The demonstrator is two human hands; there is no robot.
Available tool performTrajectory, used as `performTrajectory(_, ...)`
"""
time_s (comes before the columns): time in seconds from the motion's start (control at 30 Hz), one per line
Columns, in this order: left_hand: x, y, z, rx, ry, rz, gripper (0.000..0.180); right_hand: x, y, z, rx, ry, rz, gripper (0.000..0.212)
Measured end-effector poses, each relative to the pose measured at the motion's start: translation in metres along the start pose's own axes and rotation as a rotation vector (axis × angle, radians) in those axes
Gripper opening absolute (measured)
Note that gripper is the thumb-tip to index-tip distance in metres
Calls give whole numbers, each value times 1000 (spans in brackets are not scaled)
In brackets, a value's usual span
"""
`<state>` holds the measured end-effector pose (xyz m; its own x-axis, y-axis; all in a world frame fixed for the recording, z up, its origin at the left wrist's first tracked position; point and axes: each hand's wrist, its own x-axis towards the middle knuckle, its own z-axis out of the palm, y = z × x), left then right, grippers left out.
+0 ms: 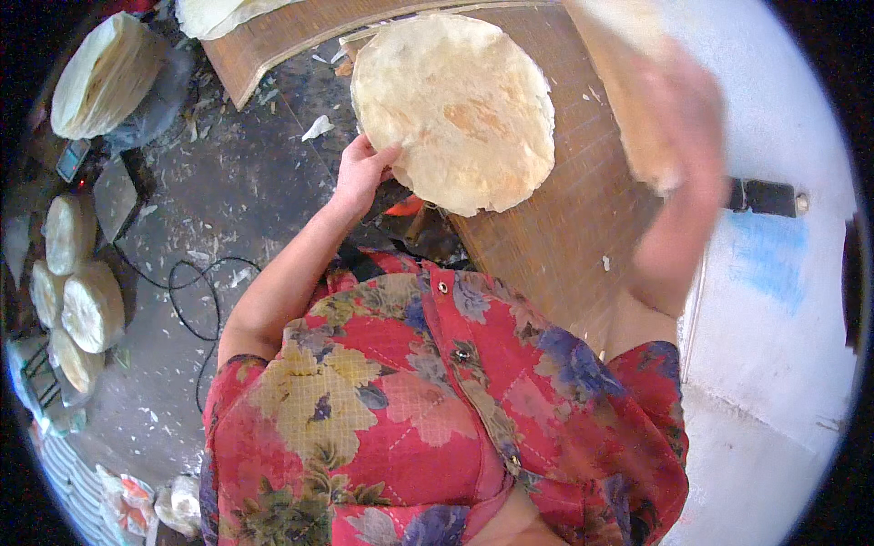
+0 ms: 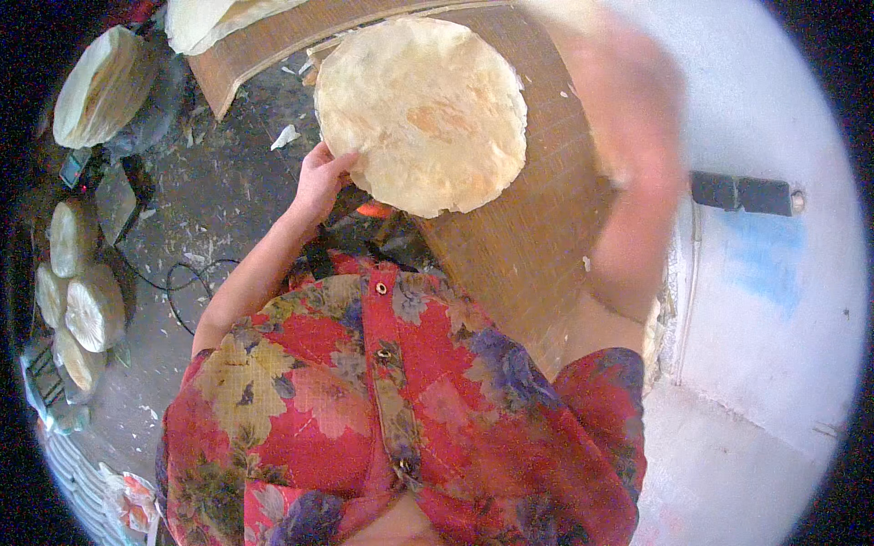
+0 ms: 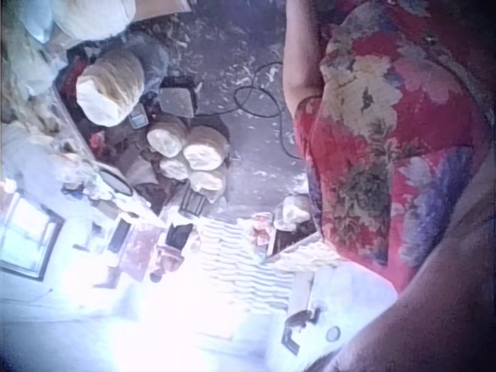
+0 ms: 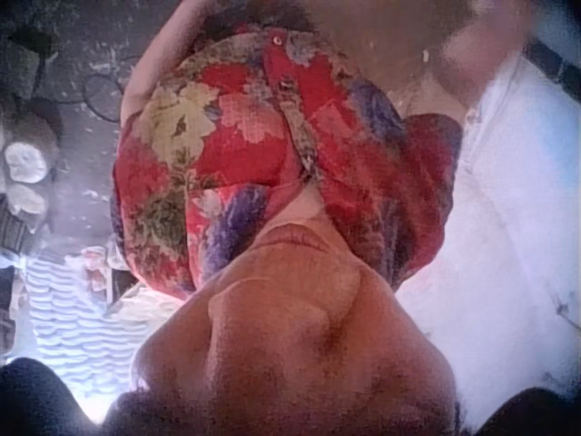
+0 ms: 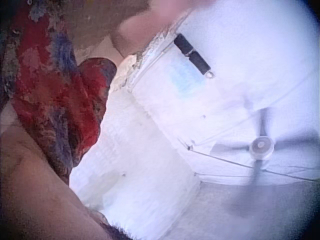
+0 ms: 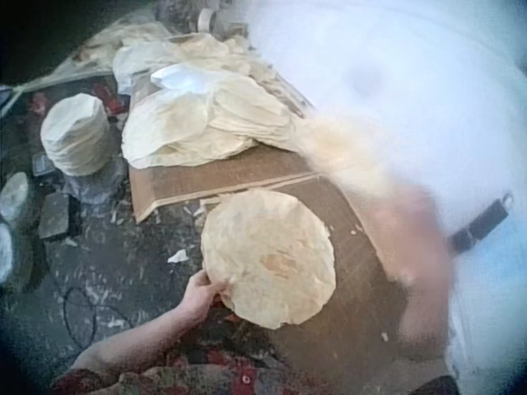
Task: The person stacks thin round sheets of dough on a wooden table and then places a large stack of the sheets into a clear plastic bag.
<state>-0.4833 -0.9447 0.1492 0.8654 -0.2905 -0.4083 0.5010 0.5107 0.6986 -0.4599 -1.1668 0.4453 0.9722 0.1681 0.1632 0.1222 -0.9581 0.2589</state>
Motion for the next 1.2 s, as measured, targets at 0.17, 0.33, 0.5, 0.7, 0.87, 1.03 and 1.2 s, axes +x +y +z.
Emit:
performTrajectory(0.17,-9,9,1,173,-290,87,47,-37,-103,153,30,-171,-107,14)
performTrajectory(0.33,-5,4,4,290,-213,158,46,-64,-128,182,335,-22,-178,19)
performTrajectory(0.5,-5,2,26,433,53,218,41,-67,-149,178,443,262,-112,30)
performTrajectory(0.7,-1,-7,21,231,43,94,36,-64,-141,175,419,-182,166,28)
performTrajectory(0.87,1,-21,6,106,84,75,36,-6,-6,140,846,-310,230,36)
performTrajectory(1.03,5,-28,6,90,90,65,38,21,173,56,779,-167,343,34)
performTrajectory(1.2,0,-23,8,123,82,73,30,49,166,-51,533,-34,322,34)
